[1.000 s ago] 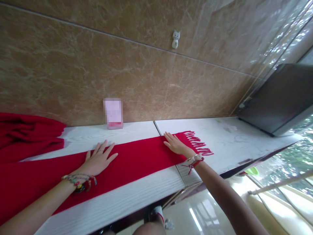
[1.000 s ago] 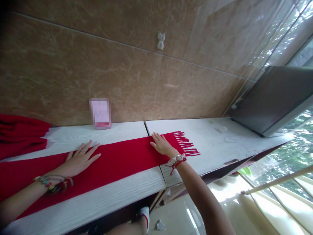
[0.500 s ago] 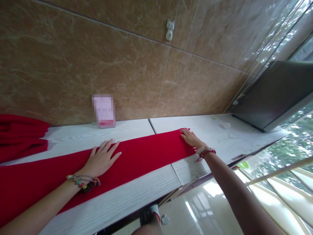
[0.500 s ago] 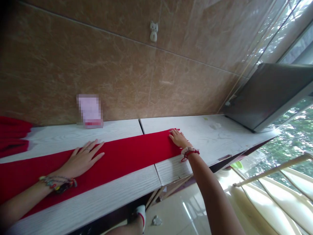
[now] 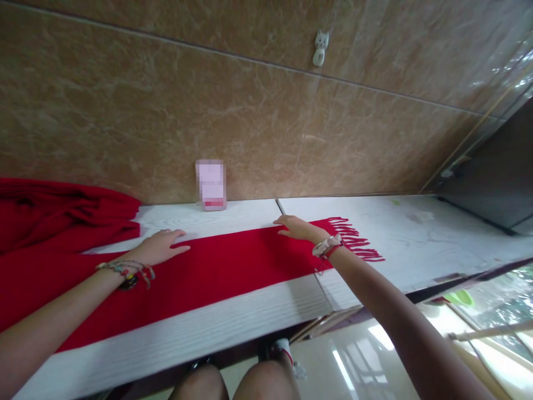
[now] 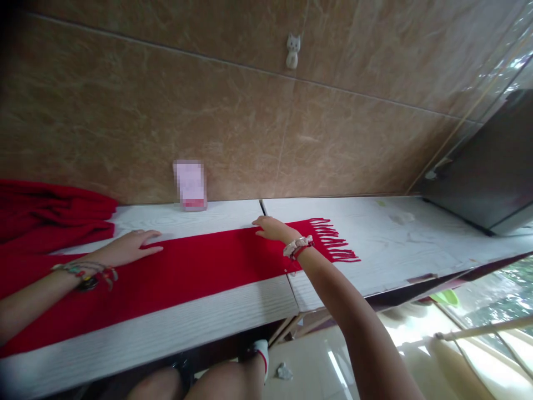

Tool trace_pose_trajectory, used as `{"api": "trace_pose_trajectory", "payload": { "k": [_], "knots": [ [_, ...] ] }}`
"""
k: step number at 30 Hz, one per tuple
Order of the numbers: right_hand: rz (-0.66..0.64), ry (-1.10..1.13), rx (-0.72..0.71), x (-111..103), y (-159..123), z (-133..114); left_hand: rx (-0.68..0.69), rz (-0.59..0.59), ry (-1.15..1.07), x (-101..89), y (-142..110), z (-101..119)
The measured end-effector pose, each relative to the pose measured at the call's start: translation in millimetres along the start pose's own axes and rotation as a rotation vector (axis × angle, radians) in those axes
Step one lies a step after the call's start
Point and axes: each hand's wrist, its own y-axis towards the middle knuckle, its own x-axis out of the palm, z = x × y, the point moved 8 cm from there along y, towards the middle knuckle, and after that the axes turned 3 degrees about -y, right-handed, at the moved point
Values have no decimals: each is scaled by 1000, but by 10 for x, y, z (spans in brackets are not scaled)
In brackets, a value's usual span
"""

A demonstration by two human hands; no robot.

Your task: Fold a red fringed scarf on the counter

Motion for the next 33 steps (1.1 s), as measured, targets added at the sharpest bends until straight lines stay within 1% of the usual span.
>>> {"api": "trace_pose_trajectory", "payload": {
  "k": [3,6,10,13,16,20,23,27,33],
  "knots": [
    [-83,8,38,22,152,-49,67,3,-56,-31,16,-57],
    [-146,15,63,42,253,-53,109,-23,-103,-32,56,-52],
    [-198,22,83,81,346,-3,100,-103,-192,-37,84,-9],
    [-220,25,105,116,373,52,138,-142,-132,-81,59,64],
    [-222,29,118,125,350,102,192,-144,-57,-131,9,92],
    [-219,5,131,99,242,182,235,-133,4,-161,-107,-4],
    [-207,-87,112,59,124,217,209,-147,61,-172,-242,-143],
    [-167,-166,95,-11,-74,221,207,-98,82,-300,-453,-253],
    [-51,-226,116,-213,-466,170,237,-66,54,-497,-732,-302]
  ]
}}
